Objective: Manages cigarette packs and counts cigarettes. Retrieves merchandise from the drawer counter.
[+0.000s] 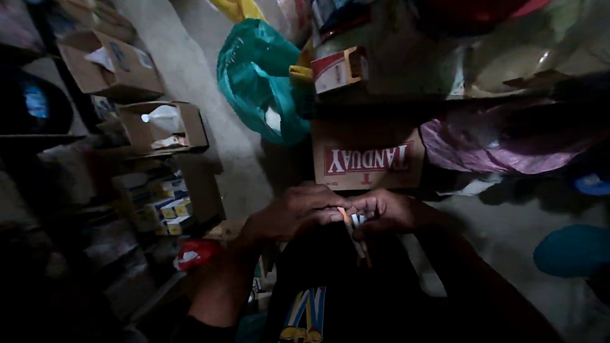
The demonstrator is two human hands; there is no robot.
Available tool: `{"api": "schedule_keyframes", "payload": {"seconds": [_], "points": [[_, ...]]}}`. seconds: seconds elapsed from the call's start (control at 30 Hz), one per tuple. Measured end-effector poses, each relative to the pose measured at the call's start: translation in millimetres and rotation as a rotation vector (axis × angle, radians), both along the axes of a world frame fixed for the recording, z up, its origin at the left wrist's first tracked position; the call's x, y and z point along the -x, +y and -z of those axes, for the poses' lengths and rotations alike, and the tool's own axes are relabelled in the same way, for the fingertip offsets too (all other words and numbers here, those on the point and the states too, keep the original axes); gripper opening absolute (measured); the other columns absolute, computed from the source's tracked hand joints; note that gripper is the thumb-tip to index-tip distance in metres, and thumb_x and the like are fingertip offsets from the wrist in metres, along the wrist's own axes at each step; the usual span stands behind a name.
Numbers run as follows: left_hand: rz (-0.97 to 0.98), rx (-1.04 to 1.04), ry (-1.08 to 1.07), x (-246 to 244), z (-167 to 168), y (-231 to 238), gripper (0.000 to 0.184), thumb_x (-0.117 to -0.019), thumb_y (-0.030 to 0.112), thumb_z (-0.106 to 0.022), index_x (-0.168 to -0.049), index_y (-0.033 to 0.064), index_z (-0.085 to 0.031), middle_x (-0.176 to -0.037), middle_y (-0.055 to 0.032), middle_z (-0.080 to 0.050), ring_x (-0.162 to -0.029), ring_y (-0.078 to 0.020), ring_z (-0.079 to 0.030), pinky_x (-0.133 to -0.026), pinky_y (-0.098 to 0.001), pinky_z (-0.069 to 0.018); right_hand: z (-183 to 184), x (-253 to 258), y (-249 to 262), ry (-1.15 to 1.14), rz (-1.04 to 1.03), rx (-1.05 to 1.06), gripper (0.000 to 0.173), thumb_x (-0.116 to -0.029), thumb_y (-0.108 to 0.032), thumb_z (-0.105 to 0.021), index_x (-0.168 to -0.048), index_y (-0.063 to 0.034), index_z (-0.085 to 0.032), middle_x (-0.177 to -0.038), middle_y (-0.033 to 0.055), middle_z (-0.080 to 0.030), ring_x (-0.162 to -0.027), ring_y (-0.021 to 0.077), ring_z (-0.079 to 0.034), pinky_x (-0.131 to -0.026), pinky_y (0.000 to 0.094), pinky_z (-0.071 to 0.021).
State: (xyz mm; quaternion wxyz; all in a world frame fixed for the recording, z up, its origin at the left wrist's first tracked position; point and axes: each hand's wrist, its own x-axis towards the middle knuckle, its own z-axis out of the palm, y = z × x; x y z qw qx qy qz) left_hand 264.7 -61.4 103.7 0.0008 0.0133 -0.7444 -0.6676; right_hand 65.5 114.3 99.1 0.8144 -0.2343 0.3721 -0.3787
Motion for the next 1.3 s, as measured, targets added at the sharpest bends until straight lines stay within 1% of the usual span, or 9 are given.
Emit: {"api": "schedule_keyframes", "payload": {"seconds": [0.17,0.27,0.37,0.57,0.7,0.87,1.03,1.17,1.3], "points": [[-0.059,-0.015,-0.001,-16.6,0.4,-5.3,0.024,-0.1036,0.021,-0.061,-0.108,0.0009,-0.074,-0.102,-0.0049,-0.074,-0.098,-0.0044,-0.068,-0.089,-0.021,-0.0556,3.2,-8.6,-12.0,-0.007,-0.05,-0.011,0.012,-0.0936,-0.002,-0.069,-0.104,-0.0071,-0.067,-0.078,-0.0069,-0.072,-0.06,0.0011,-0.067,-0.056,0.0189,-0.0582],[-0.117,-0.094,0.031,-23.4,4.9,-8.8,0.022,-0.1037,0.019,-0.061,-0.104,-0.0002,-0.071,-0.097,-0.0041,-0.073,-0.09,-0.0021,-0.067,-0.083,-0.0193,-0.056,2.9,-11.5,-9.6,0.055,0.044,-0.019,0.013,-0.0947,0.0,-0.065,-0.105,-0.0067,-0.069,-0.082,-0.0069,-0.073,-0.062,0.0003,-0.066,-0.057,0.0176,-0.0577],[-0.167,-0.142,-0.014,-27.5,4.5,-11.5,0.022,-0.1034,0.019,-0.062,-0.103,-0.0002,-0.071,-0.093,-0.0026,-0.073,-0.084,-0.0009,-0.066,-0.078,-0.0195,-0.0564,9.2,-15.8,2.1,0.084,0.148,0.001,0.013,-0.0973,-0.003,-0.062,-0.108,-0.0054,-0.069,-0.084,-0.0053,-0.074,-0.064,0.0023,-0.068,-0.057,0.0193,-0.0589],[-0.302,-0.229,-0.097,-24.0,0.9,-14.4,0.015,-0.1008,0.015,-0.065,-0.102,0.0011,-0.07,-0.083,0.002,-0.069,-0.069,0.0011,-0.062,-0.063,-0.0161,-0.0547,16.0,-13.2,29.8,0.183,0.308,-0.111,0.016,-0.0967,-0.009,-0.064,-0.112,-0.0082,-0.069,-0.077,-0.0053,-0.072,-0.06,0.0042,-0.067,-0.058,0.0201,-0.0583],[-0.381,-0.307,-0.107,-15.7,2.3,-7.9,0.013,-0.1005,0.015,-0.065,-0.103,0.0039,-0.07,-0.08,0.0022,-0.07,-0.066,-0.0016,-0.063,-0.062,-0.0189,-0.0557,13.8,-15.6,33.9,0.18,0.309,-0.124,0.017,-0.0978,-0.008,-0.063,-0.115,-0.0066,-0.067,-0.08,-0.0041,-0.071,-0.061,0.0048,-0.066,-0.058,0.0209,-0.0583],[-0.469,-0.269,-0.218,-6.5,-3.5,-0.8,0.012,-0.0998,0.019,-0.066,-0.099,0.0086,-0.071,-0.075,0.0056,-0.068,-0.062,-0.0012,-0.062,-0.059,-0.0185,-0.0548,17.5,-25.2,35.0,0.204,0.335,-0.136,0.022,-0.0953,-0.01,-0.069,-0.117,-0.0066,-0.067,-0.088,-0.0052,-0.072,-0.064,0.0018,-0.064,-0.056,0.0181,-0.0556],[-0.554,-0.211,-0.267,-1.8,-3.5,0.4,0.013,-0.1001,0.021,-0.066,-0.096,0.0097,-0.071,-0.071,0.0073,-0.066,-0.058,0.0001,-0.06,-0.055,-0.0167,-0.053,12.1,-32.5,31.2,0.202,0.433,-0.184,0.026,-0.0966,-0.008,-0.067,-0.122,-0.0053,-0.063,-0.09,-0.0043,-0.074,-0.064,-0.0002,-0.064,-0.054,0.015,-0.0521],[-0.594,-0.145,-0.282,0.0,-0.9,-1.0,0.013,-0.1002,0.02,-0.065,-0.096,0.0091,-0.07,-0.071,0.0064,-0.067,-0.057,-0.0008,-0.06,-0.054,-0.0178,-0.0536,12.0,-40.2,31.3,0.177,0.511,-0.235,0.026,-0.0961,-0.009,-0.067,-0.121,-0.0037,-0.062,-0.092,-0.0032,-0.075,-0.071,0.0029,-0.069,-0.059,0.0179,-0.0556],[-0.617,-0.187,-0.288,0.8,1.3,-0.5,0.013,-0.0993,0.02,-0.067,-0.093,0.01,-0.071,-0.07,0.0052,-0.066,-0.056,-0.002,-0.059,-0.052,-0.0179,-0.0522,14.6,-44.6,32.0,0.155,0.574,-0.248,0.027,-0.0955,-0.01,-0.068,-0.12,-0.001,-0.062,-0.09,-0.0003,-0.075,-0.077,0.0074,-0.072,-0.07,0.0236,-0.0605]]}}
